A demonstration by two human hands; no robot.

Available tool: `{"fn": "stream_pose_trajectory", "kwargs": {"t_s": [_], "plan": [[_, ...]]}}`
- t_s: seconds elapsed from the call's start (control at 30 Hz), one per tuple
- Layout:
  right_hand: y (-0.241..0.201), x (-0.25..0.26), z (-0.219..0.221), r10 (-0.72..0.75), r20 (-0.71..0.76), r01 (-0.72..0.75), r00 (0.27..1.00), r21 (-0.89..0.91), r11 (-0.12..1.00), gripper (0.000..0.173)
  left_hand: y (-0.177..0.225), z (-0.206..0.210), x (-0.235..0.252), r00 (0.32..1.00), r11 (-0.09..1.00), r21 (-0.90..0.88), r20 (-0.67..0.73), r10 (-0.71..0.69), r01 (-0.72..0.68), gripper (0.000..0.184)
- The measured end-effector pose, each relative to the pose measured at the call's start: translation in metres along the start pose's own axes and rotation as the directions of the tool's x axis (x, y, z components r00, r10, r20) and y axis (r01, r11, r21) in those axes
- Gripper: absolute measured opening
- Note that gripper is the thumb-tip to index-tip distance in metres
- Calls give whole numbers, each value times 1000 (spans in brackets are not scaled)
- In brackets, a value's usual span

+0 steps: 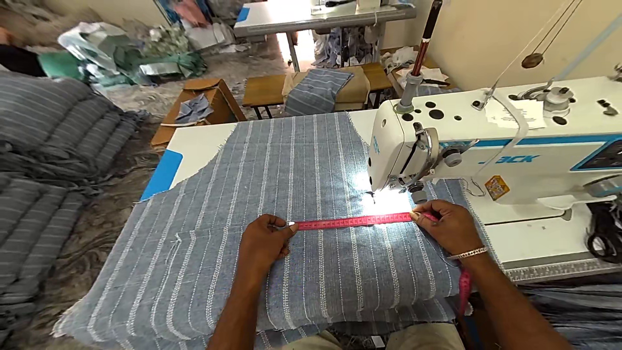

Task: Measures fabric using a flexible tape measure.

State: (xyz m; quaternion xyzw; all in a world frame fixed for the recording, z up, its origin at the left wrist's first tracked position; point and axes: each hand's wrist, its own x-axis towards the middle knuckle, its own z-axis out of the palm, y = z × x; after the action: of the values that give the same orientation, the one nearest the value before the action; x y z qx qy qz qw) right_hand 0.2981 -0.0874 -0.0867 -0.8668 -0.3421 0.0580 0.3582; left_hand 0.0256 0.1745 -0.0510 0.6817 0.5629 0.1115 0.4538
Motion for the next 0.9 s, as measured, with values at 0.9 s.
{"fn": "stream_pose_trajectory", "kwargs": {"t_s": [0.9], "plan": [[0, 0, 2, -24, -22, 24, 999, 2, 1000, 8, -3, 0, -1, 999, 999, 26, -24, 31, -31, 31]]}}
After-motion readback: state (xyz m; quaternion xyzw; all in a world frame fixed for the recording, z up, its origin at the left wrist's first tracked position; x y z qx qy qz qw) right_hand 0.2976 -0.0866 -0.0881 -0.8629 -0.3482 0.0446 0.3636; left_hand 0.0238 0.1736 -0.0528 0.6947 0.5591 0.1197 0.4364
